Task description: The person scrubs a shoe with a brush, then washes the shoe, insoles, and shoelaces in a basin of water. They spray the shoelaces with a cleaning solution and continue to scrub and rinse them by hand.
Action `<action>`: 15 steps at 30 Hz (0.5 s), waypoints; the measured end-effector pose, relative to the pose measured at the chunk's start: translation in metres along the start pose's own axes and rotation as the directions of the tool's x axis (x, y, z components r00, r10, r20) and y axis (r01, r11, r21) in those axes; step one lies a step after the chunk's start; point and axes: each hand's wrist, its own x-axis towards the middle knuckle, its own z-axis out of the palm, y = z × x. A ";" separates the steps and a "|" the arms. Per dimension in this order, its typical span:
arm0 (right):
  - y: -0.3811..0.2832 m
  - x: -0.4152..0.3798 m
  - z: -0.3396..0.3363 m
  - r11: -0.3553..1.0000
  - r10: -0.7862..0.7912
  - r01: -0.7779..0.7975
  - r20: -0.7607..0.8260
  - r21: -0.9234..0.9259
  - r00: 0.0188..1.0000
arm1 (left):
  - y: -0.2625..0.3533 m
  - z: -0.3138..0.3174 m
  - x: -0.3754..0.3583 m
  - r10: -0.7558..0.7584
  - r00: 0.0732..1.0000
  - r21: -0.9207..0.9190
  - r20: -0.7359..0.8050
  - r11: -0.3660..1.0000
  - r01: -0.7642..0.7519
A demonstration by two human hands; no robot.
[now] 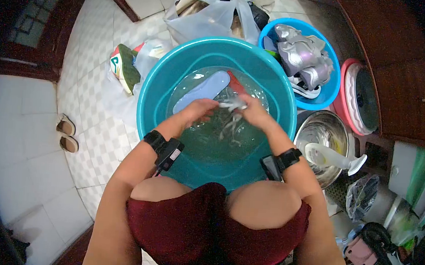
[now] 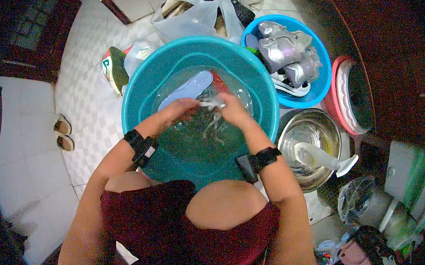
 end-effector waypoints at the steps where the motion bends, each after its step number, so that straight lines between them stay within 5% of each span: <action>1: -0.010 0.000 -0.009 0.998 -0.061 0.061 -0.050 -0.002 0.997 | 0.001 -0.004 0.003 0.047 0.997 0.110 -0.053 0.993 -0.041; 5: -0.072 -0.017 -0.048 0.984 -0.093 0.098 -0.037 0.150 0.995 | 0.026 -0.011 -0.002 0.053 0.998 -0.345 -0.030 0.937 -0.060; 8: -0.111 -0.020 -0.064 0.941 -0.278 0.268 0.024 0.206 0.960 | 0.059 -0.003 -0.006 0.247 0.962 -0.490 0.115 0.856 -0.161; 15: -0.186 -0.010 -0.068 0.673 -0.503 0.456 -0.092 0.583 0.860 | 0.091 0.023 -0.007 0.349 0.909 -0.580 0.228 0.799 -0.162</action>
